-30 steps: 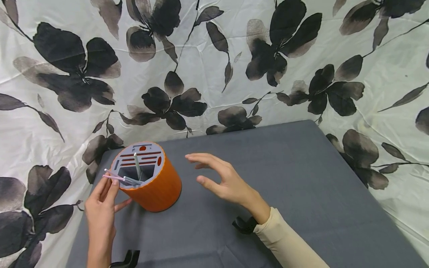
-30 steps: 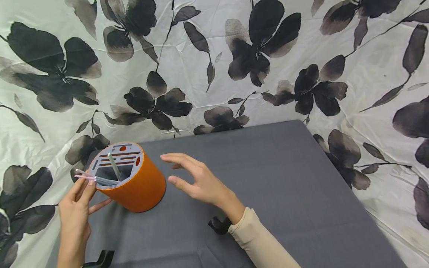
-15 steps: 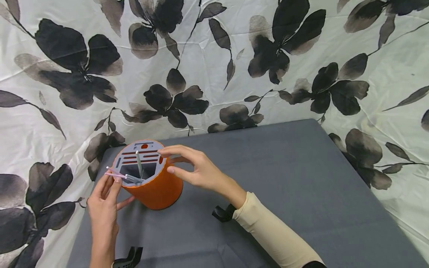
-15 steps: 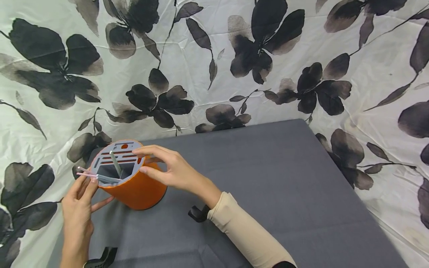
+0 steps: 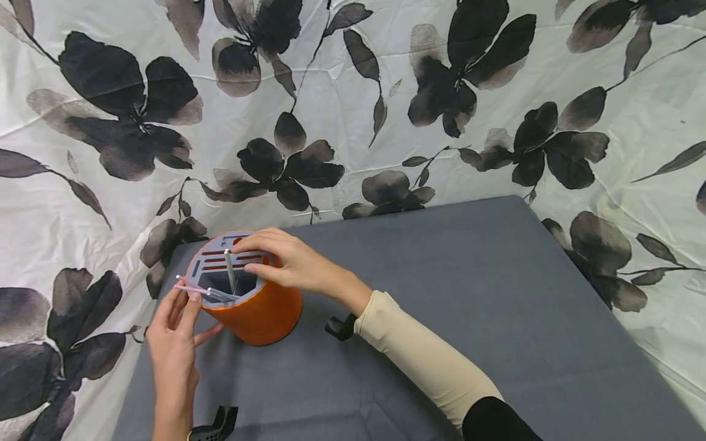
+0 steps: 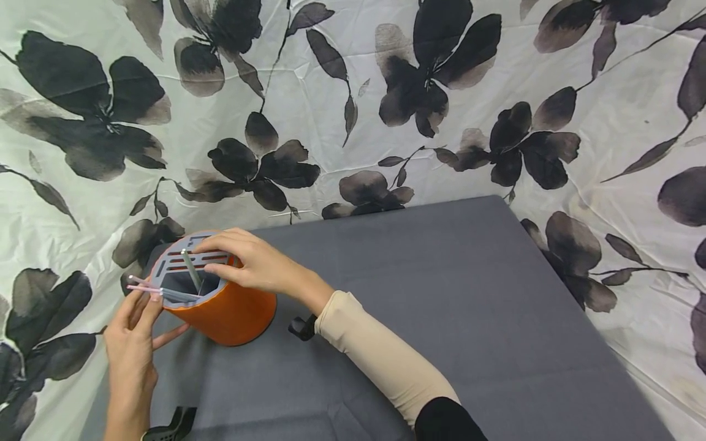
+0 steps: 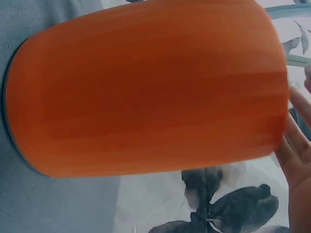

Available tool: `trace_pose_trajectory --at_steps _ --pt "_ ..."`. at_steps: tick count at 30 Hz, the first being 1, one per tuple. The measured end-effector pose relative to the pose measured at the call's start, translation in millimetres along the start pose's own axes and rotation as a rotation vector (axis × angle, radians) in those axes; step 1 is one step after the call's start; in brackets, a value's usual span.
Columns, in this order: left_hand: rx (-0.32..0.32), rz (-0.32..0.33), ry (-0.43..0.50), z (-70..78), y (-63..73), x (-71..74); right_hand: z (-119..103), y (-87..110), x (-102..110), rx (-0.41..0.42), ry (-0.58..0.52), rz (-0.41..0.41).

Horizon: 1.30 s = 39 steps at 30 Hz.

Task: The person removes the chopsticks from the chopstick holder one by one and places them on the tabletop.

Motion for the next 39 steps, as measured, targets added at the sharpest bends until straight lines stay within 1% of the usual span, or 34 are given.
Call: trace_pose_trajectory --at_steps 4,9,16,20,23,26,30,32,36,38,39 --pt "0.006 -0.006 0.011 0.2 -1.0 -0.6 1.6 -7.8 -8.7 0.047 0.058 -0.039" --pt "0.002 -0.007 0.015 -0.4 -1.7 -0.3 -1.0 -13.7 -15.6 0.053 0.095 -0.067" --pt "0.008 -0.012 0.028 -0.7 -1.7 0.4 -4.9 -21.2 -20.2 0.057 0.124 -0.085" --pt "0.003 -0.019 0.013 -0.8 -2.3 0.3 -4.5 -22.7 -21.3 0.066 0.111 -0.067" --pt "-0.003 -0.018 0.005 -0.6 -3.4 0.6 -4.4 -23.2 -21.6 0.072 0.082 -0.044" --pt "-0.006 -0.016 -0.001 -0.6 -3.8 0.8 -5.6 -22.1 -20.6 0.058 0.038 -0.022" --pt "-0.004 -0.014 -0.005 -0.5 -3.4 0.5 -9.8 -20.1 -17.3 0.032 -0.071 0.006" --pt "0.002 -0.015 -0.004 -0.9 -3.6 1.0 -12.3 -19.0 -14.5 0.018 -0.108 0.021" --pt "0.01 -0.012 -0.001 -1.6 -3.5 1.3 -17.2 -17.4 -8.2 0.015 -0.181 0.081" --pt "0.011 -0.01 0.004 -1.8 -3.3 1.3 -19.5 -16.9 -5.7 0.011 -0.238 0.123" --pt "0.011 -0.008 0.005 -1.9 -3.2 1.4 -20.9 -16.8 -4.8 0.01 -0.284 0.148"
Point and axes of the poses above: each hand's wrist, its own y-axis away from the middle knuckle, its own x-axis out of the back of the hand, z = x × y, the point moved 1 cm from there along -y, towards the middle knuckle, and after that the axes turned 11 degrees about y, right-handed, at the moved point
